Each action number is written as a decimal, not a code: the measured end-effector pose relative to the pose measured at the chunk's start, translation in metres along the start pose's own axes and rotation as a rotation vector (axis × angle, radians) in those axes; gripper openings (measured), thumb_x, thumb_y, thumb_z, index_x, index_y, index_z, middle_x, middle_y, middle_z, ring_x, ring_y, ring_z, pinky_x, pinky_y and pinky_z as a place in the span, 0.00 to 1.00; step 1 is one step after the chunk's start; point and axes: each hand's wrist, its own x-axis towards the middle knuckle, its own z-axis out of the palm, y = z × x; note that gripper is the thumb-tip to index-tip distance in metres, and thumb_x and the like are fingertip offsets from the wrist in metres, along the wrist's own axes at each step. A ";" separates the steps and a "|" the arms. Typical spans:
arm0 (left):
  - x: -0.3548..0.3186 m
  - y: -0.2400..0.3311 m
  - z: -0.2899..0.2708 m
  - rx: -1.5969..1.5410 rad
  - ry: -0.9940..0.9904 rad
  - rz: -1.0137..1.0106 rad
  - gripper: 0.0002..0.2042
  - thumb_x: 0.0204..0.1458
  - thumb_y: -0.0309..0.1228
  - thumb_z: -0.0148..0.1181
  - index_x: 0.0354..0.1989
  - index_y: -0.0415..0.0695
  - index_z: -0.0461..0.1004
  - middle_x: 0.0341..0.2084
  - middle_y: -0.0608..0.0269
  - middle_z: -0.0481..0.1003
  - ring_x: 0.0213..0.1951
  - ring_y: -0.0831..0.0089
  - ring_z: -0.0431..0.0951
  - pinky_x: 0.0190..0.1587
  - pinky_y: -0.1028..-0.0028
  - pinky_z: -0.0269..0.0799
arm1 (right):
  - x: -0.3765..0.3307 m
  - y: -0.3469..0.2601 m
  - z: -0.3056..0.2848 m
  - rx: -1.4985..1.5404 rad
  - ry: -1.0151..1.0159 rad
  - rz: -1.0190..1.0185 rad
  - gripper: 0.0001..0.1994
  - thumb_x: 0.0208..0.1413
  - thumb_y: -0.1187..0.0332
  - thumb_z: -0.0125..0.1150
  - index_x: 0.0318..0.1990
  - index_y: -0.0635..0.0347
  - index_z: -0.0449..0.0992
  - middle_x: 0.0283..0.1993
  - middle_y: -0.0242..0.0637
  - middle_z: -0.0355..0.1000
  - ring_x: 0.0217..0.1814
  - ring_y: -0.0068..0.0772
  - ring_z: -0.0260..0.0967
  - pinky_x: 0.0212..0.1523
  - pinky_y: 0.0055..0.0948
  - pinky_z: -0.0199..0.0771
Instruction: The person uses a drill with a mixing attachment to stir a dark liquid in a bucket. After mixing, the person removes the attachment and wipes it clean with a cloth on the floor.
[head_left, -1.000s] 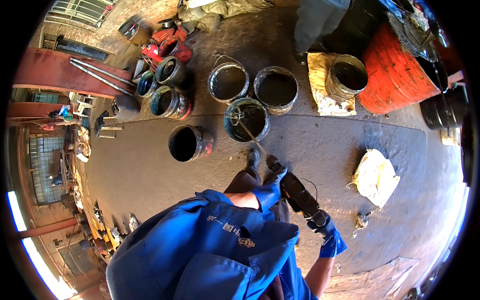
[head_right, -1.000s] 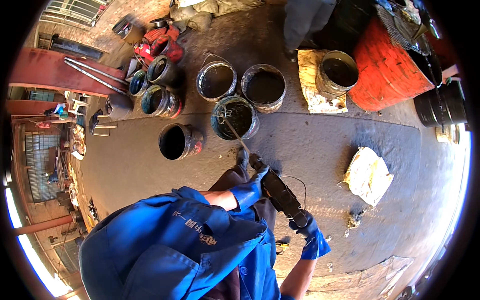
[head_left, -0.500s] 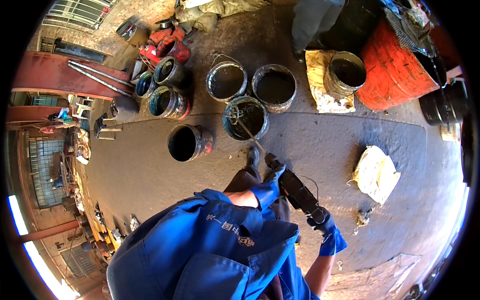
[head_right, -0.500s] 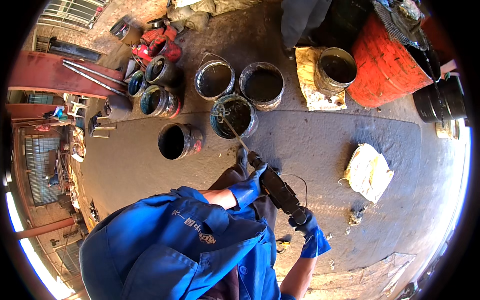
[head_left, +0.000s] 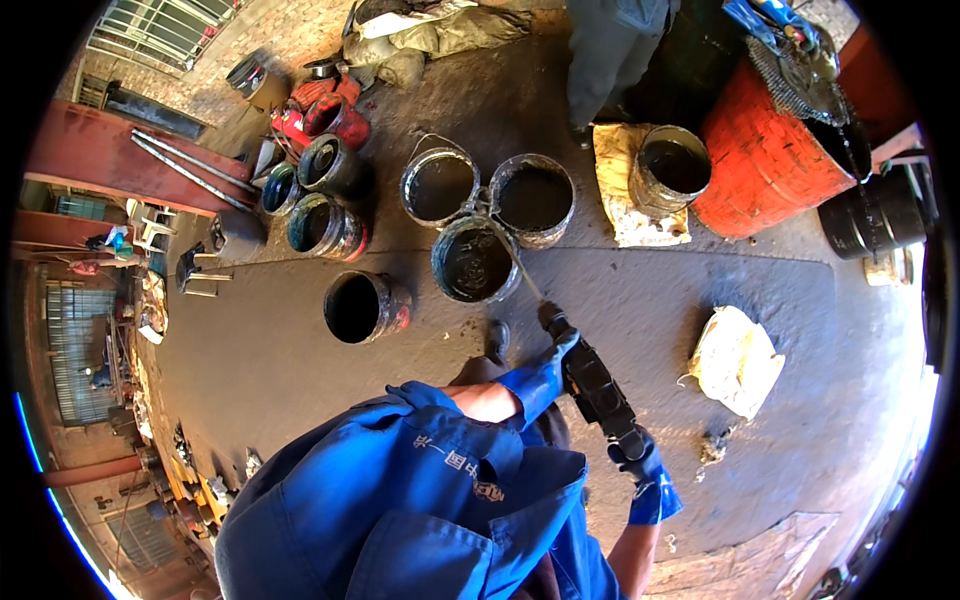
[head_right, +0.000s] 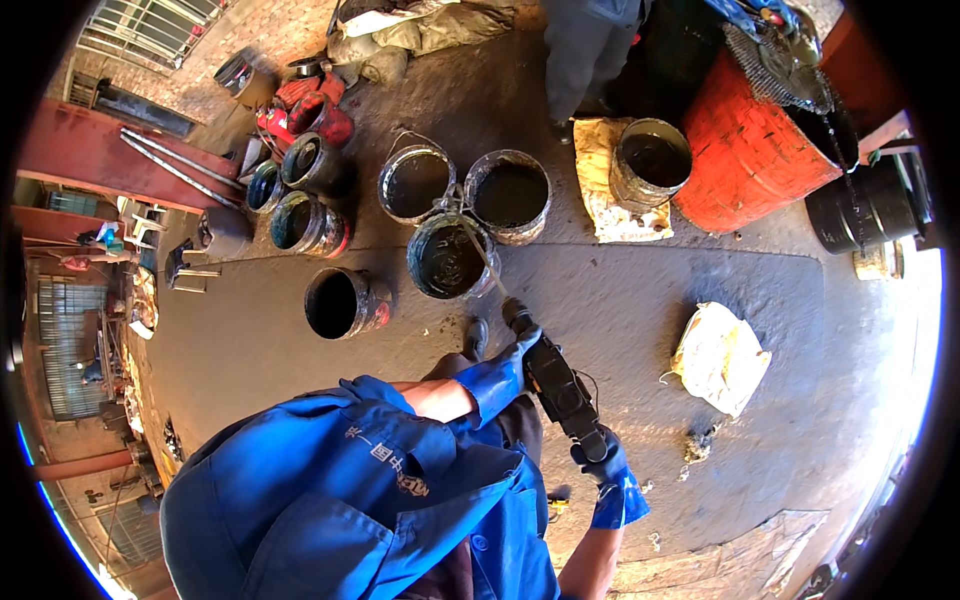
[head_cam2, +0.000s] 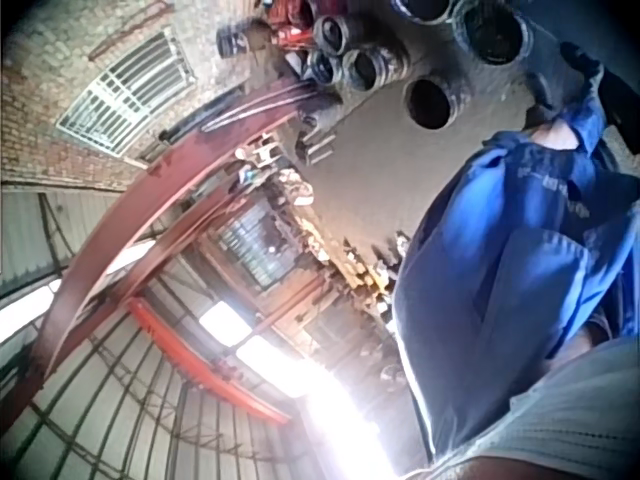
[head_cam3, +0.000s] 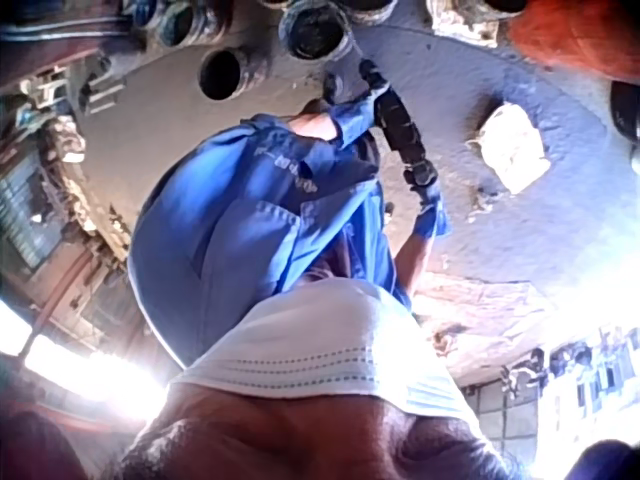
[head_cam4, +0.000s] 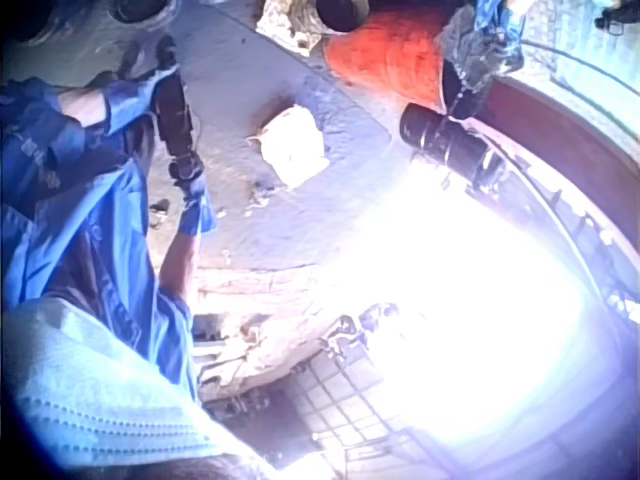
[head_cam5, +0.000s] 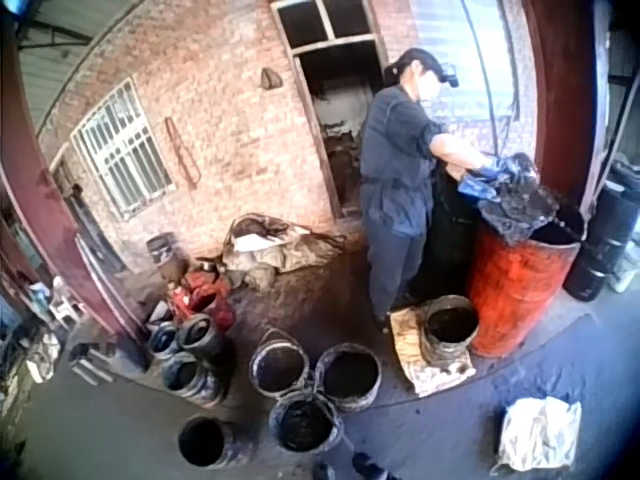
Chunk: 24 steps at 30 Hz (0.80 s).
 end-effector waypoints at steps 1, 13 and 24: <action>0.001 0.003 0.011 0.014 -0.015 -0.013 0.26 0.57 0.59 0.58 0.46 0.46 0.75 0.38 0.54 0.80 0.39 0.55 0.81 0.46 0.53 0.78 | 0.001 -0.013 0.005 -0.086 0.019 0.058 0.37 0.28 0.81 0.75 0.56 0.60 0.74 0.49 0.32 0.78 0.50 0.25 0.73 0.52 0.30 0.74; 0.080 0.074 0.046 0.015 -0.130 0.056 0.29 0.62 0.59 0.49 0.51 0.42 0.73 0.46 0.52 0.78 0.47 0.53 0.80 0.55 0.51 0.74 | 0.092 -0.193 0.070 -0.359 0.128 0.182 0.14 0.50 0.67 0.69 0.44 0.58 0.78 0.26 0.28 0.74 0.22 0.20 0.69 0.22 0.25 0.70; 0.159 0.165 0.027 -0.365 -0.226 0.001 0.24 0.58 0.60 0.53 0.40 0.49 0.74 0.34 0.54 0.78 0.36 0.53 0.79 0.45 0.52 0.76 | 0.239 -0.270 0.104 -0.654 0.058 0.135 0.17 0.51 0.56 0.67 0.45 0.56 0.78 0.28 0.44 0.79 0.29 0.45 0.80 0.32 0.41 0.78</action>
